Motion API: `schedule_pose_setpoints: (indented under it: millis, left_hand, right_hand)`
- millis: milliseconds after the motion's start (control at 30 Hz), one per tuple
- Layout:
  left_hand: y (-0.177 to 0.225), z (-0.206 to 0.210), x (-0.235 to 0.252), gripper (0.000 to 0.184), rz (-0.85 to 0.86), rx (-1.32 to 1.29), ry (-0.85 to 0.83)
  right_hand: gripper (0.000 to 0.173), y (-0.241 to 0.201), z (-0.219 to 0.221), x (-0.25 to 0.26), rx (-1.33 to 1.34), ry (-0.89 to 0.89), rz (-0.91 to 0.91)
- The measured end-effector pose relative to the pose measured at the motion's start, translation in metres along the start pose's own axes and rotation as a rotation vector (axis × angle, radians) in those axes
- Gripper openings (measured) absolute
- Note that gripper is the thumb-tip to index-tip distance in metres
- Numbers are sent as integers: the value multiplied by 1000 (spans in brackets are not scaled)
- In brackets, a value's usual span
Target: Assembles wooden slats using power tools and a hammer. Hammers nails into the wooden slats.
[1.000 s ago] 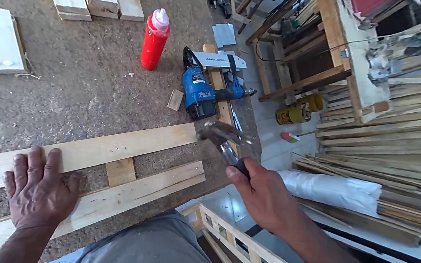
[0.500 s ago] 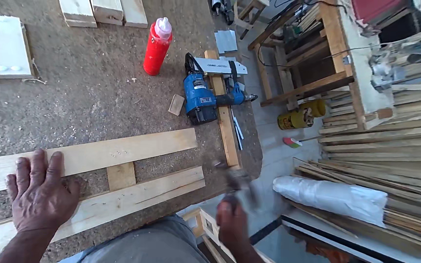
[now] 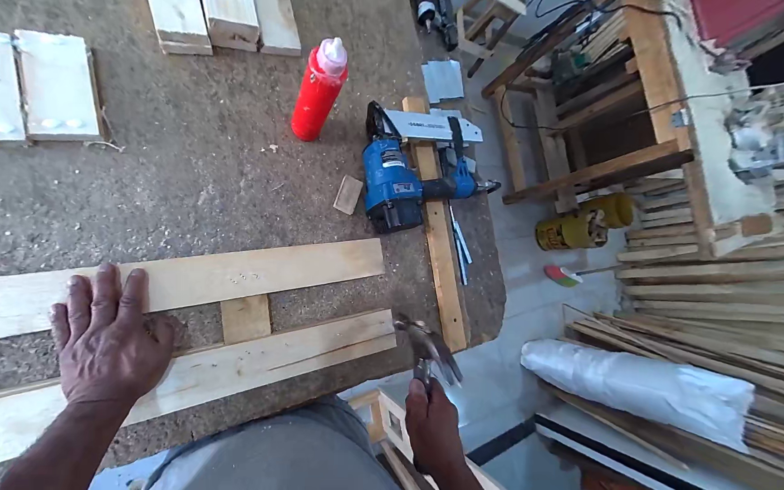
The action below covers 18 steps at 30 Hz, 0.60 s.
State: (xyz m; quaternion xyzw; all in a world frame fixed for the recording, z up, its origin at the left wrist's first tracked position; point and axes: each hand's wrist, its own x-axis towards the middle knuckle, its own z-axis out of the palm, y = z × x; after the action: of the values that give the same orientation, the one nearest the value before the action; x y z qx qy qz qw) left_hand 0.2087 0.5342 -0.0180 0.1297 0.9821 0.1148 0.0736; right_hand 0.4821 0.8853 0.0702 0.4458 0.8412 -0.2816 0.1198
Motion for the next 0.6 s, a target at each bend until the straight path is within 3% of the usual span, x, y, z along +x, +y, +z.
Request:
schedule_pose_setpoints:
  millis: [67,167,233,300,333,400,467,533,600]
  left_hand:
    - [2,-1,1,76,5,-5,4]
    - [0,1,2,72,13,11,34]
    - [0,2,1,72,8,8,24]
    - [0,2,1,72,0,0,14]
    - [0,1,0,72,-4,-4,10]
    - [-1,0,-1,73,-7,-12,5]
    - [-1,0,1,73,-6,-13,11]
    - [-2,0,0,74,-14,-9,-6]
    - [-2,0,0,74,-5,-7,-22]
  right_hand:
    - [56,-29,-21,9,-86,-199,95]
    - [55,-107,-66,10,-214,-369,-67]
    - [54,-153,-77,1,-210,-328,-228]
    - [53,-169,-72,-2,-229,-252,-353]
    - [54,-167,-69,0,-301,-283,-346]
    - [59,-159,-68,10,-567,-499,-139]
    - [63,-166,-75,15,-756,-595,14]
    - [62,-185,-90,6,-787,-528,-48]
    - [60,-188,-95,-10,-633,-284,-329]
